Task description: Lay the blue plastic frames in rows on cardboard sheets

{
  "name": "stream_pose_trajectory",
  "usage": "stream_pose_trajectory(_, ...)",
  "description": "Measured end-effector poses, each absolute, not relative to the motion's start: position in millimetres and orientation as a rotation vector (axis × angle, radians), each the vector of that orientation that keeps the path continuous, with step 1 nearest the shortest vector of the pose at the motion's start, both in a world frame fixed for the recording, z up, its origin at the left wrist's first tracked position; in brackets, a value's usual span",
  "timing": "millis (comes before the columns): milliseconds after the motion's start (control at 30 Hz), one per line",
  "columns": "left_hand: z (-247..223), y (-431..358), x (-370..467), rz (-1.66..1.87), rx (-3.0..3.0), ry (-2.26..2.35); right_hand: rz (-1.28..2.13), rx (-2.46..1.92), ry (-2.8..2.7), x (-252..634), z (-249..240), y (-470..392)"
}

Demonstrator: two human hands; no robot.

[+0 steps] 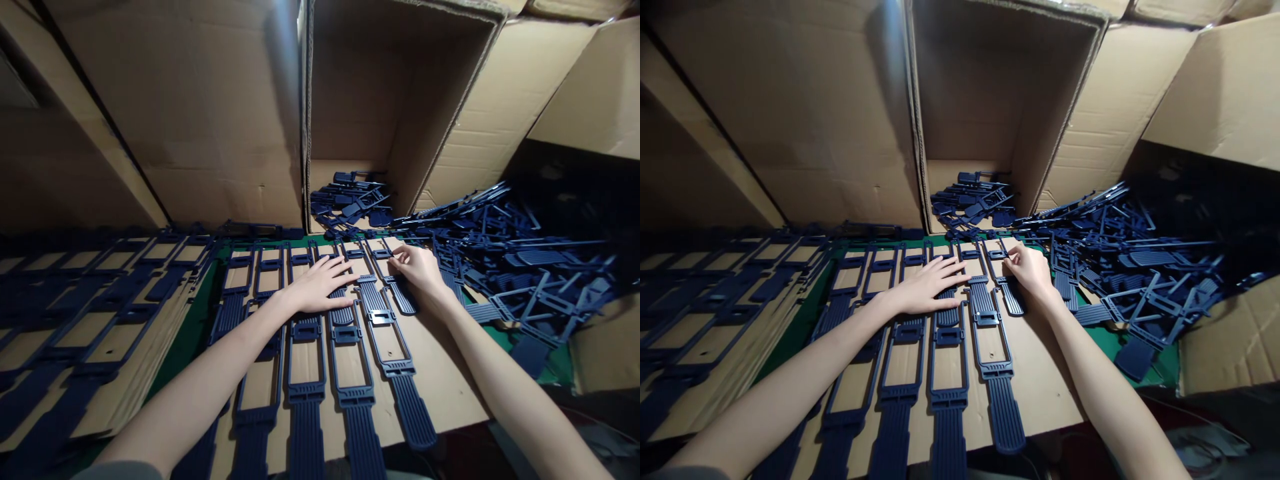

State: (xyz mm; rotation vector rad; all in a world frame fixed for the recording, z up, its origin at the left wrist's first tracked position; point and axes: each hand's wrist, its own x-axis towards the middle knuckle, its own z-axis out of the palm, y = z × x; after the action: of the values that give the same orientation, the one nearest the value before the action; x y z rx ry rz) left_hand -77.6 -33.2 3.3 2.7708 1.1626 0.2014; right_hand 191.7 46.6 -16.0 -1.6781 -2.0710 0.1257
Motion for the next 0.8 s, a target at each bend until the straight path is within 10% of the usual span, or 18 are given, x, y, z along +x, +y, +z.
stream_pose_trajectory(800,0,-32,-79,0.244,2.744,1.149,-0.128,-2.115,-1.735,265,-30,76)
